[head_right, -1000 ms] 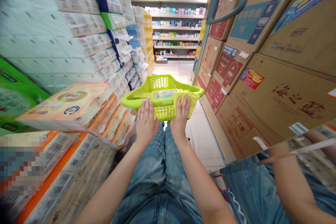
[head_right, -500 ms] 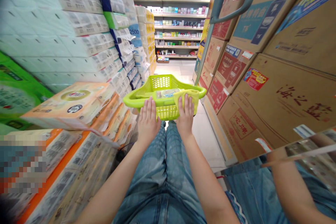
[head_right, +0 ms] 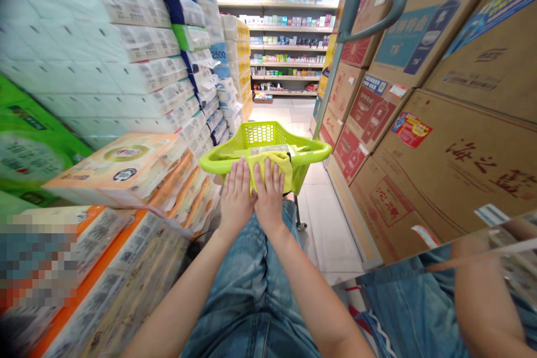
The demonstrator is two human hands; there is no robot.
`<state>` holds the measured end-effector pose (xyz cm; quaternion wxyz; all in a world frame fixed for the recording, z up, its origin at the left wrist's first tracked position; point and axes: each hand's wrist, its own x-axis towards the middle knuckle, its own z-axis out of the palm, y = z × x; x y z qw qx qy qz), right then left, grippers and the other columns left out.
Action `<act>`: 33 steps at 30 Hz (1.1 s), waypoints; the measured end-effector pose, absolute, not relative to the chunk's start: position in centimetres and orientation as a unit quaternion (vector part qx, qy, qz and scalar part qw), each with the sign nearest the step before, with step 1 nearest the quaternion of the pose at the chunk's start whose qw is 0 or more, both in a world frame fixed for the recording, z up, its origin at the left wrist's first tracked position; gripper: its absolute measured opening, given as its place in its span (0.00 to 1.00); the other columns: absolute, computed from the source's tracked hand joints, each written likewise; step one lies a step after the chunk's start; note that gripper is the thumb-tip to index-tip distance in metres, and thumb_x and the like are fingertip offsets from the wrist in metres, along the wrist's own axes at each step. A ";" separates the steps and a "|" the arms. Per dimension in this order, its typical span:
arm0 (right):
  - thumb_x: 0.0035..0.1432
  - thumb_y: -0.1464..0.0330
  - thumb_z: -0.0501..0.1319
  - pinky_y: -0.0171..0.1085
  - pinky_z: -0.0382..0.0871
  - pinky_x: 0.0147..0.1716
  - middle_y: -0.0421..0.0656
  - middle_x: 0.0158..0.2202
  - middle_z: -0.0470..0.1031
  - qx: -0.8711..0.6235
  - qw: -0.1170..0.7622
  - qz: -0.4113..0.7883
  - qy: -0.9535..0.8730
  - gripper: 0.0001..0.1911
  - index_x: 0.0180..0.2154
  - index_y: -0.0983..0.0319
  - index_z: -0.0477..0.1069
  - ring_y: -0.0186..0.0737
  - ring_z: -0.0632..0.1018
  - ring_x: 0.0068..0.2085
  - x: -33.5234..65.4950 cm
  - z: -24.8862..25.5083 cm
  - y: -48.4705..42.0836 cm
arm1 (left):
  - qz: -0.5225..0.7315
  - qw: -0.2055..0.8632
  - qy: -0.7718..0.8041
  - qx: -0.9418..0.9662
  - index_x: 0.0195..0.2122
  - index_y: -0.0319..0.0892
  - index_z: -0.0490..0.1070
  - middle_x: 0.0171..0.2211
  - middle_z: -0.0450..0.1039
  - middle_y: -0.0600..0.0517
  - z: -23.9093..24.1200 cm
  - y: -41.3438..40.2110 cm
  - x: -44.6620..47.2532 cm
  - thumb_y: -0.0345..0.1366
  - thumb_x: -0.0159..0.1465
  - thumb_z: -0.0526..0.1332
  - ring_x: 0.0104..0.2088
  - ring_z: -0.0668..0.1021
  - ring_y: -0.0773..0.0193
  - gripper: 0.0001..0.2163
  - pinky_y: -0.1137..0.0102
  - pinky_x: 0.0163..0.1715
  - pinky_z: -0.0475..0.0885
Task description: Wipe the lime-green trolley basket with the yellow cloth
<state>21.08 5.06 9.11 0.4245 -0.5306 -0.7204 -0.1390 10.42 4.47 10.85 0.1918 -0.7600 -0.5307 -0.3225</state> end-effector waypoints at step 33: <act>0.53 0.84 0.44 0.62 0.46 0.68 0.46 0.74 0.38 -0.590 0.494 -0.130 -0.626 0.46 0.71 0.58 0.39 0.47 0.39 0.73 28.2 10.4 6.1 | -0.338 0.188 -0.538 -0.749 0.71 0.32 0.39 0.71 0.47 0.40 10.9 4.6 11.1 0.28 0.64 0.51 0.71 0.49 0.54 0.35 0.56 0.68 0.53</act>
